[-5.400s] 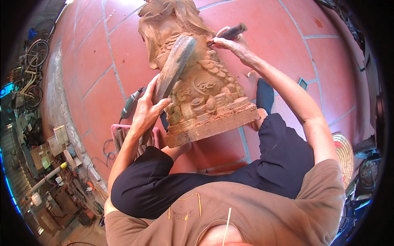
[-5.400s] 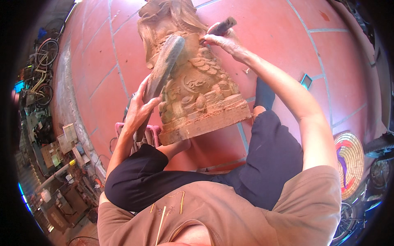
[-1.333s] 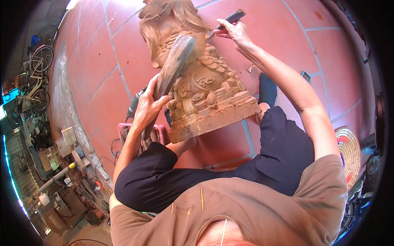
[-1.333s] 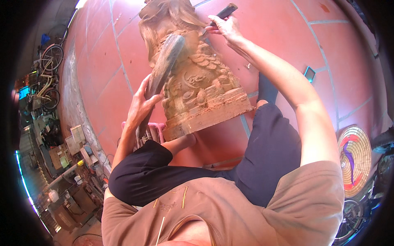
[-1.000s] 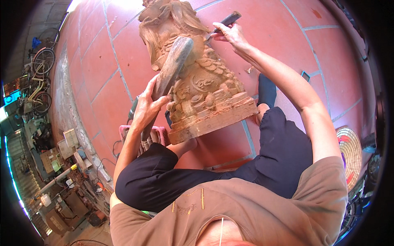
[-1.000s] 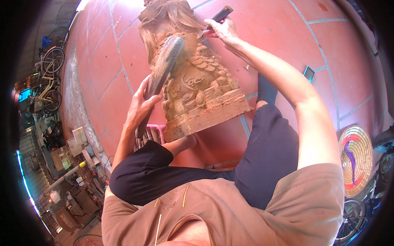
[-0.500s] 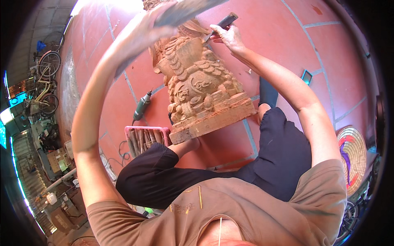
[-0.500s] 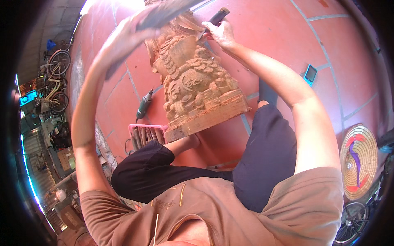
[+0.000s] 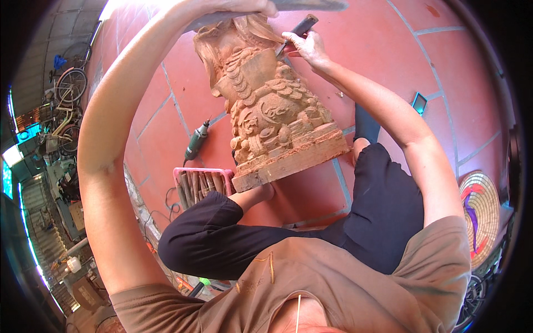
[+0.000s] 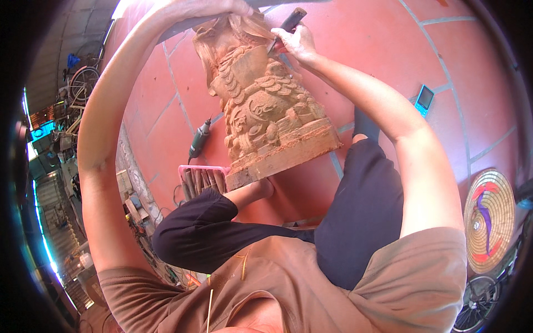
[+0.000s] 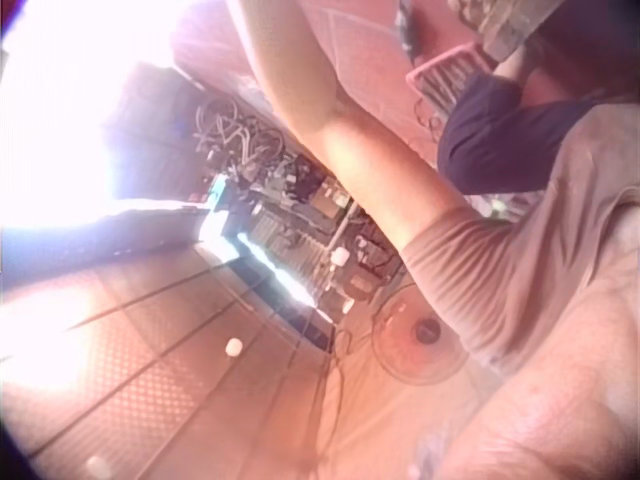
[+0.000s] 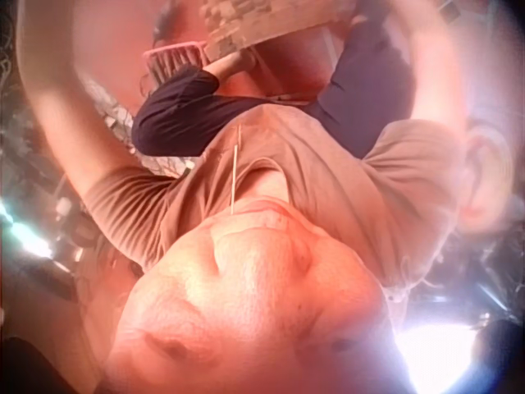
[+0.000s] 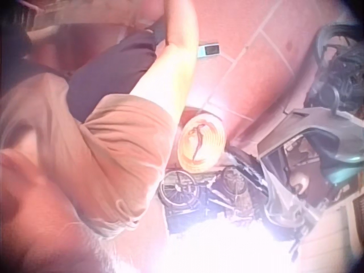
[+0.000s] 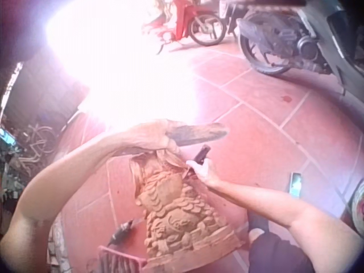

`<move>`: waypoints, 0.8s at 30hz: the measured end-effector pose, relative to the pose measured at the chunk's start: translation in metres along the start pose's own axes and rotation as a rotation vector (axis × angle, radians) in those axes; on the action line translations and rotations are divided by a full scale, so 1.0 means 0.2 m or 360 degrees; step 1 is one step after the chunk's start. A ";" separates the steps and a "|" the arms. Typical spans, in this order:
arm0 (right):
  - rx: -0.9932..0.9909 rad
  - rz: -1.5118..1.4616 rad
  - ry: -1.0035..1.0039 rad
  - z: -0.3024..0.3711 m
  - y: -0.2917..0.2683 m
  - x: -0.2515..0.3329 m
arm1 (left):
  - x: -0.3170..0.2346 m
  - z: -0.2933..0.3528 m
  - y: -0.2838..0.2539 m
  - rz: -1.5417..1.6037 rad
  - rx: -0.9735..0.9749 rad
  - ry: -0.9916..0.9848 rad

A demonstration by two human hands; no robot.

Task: The person is carving a wooden sculpture using a chisel and mallet. They repeatedly strike the chisel to shape the wood, occasionally pausing to select a different chisel from a pink container.

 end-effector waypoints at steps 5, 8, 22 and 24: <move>-0.0051 -0.0071 -0.0089 -0.04 -0.07 0.04 | -0.08 0.04 -0.03 0.0255 -0.0234 0.0297; -0.0005 -0.0033 -0.0075 -0.04 -0.09 0.03 | -0.11 0.11 0.00 0.0184 -0.0163 0.0190; 0.0078 0.0129 -0.0133 -0.03 -0.02 0.05 | -0.03 0.09 0.01 0.0138 -0.0089 0.0122; 0.0091 0.0087 -0.0093 -0.02 0.03 0.05 | 0.01 0.09 0.03 0.0132 -0.0004 0.0135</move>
Point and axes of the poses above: each hand's wrist, its own z-axis away from the middle knuckle, its own y-axis out of the palm, x = y × z, the point moved 9 cm from there along -z, towards the middle knuckle, and after that the axes turned 7 degrees about -y, right-handed, at the moved point
